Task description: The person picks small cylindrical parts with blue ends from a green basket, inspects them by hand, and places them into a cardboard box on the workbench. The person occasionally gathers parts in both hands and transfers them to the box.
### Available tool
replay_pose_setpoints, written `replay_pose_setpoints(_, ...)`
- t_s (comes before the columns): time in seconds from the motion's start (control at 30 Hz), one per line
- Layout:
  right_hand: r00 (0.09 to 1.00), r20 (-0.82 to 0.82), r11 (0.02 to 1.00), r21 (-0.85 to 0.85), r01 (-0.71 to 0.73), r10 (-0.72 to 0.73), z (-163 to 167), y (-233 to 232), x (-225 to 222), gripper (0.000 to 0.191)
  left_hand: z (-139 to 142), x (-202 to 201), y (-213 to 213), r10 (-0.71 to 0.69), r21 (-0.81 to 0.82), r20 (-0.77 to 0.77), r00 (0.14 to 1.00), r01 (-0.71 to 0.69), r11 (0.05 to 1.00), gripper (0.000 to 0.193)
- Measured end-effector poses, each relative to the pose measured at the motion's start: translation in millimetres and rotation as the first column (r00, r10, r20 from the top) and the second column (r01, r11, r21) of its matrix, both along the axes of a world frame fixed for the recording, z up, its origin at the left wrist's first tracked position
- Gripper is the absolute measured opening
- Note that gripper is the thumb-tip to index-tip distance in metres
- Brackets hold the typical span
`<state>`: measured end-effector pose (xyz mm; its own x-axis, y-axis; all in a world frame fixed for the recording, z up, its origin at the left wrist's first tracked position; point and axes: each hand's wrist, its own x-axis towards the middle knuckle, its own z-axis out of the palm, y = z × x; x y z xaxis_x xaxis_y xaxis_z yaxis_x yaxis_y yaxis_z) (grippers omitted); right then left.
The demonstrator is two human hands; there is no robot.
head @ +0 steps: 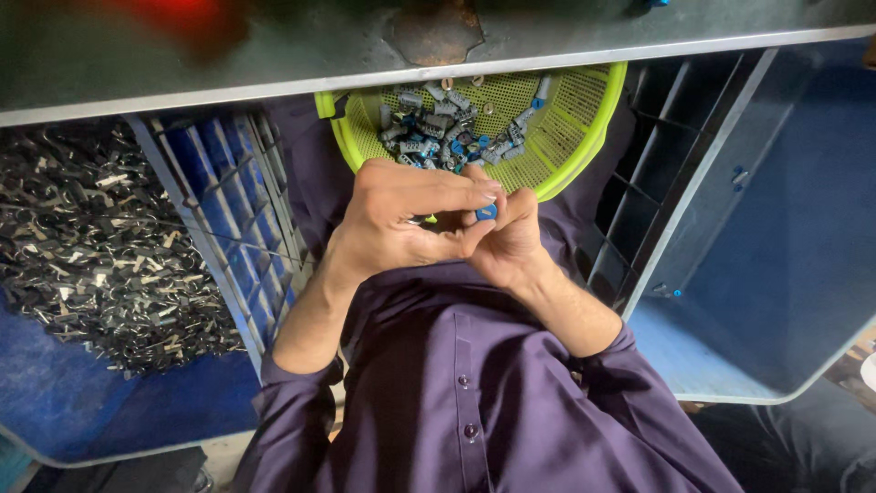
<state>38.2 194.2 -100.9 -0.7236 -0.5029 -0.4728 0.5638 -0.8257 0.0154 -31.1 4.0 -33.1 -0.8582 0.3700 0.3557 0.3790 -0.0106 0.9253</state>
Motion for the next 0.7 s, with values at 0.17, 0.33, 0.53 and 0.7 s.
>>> replay_pose_setpoints(0.17,0.998,0.064,0.999,-0.050,0.015,-0.011,-1,0,-1,0.020,1,-1,-1,-0.035,-0.023,0.007,0.999,0.035,0.999,0.026)
replay_pose_setpoints(0.33,0.988,-0.130,0.938,0.345,-0.030,0.080,15,-2,-32,0.034,3,-15,-15,0.007,0.054,0.100,0.995,-0.012,0.998,0.034)
replay_pose_setpoints(0.53,0.628,-0.747,0.396,0.656,0.642,0.219,77,8,-108,0.035,-4,-45,-60,-0.057,0.737,0.648,0.760,-0.606,0.299,0.078)
replay_pose_setpoints(0.7,0.247,-0.602,-0.190,0.158,0.969,0.759,111,15,-190,0.026,-39,-75,-66,0.415,0.234,0.094,0.905,-0.425,0.874,0.058)
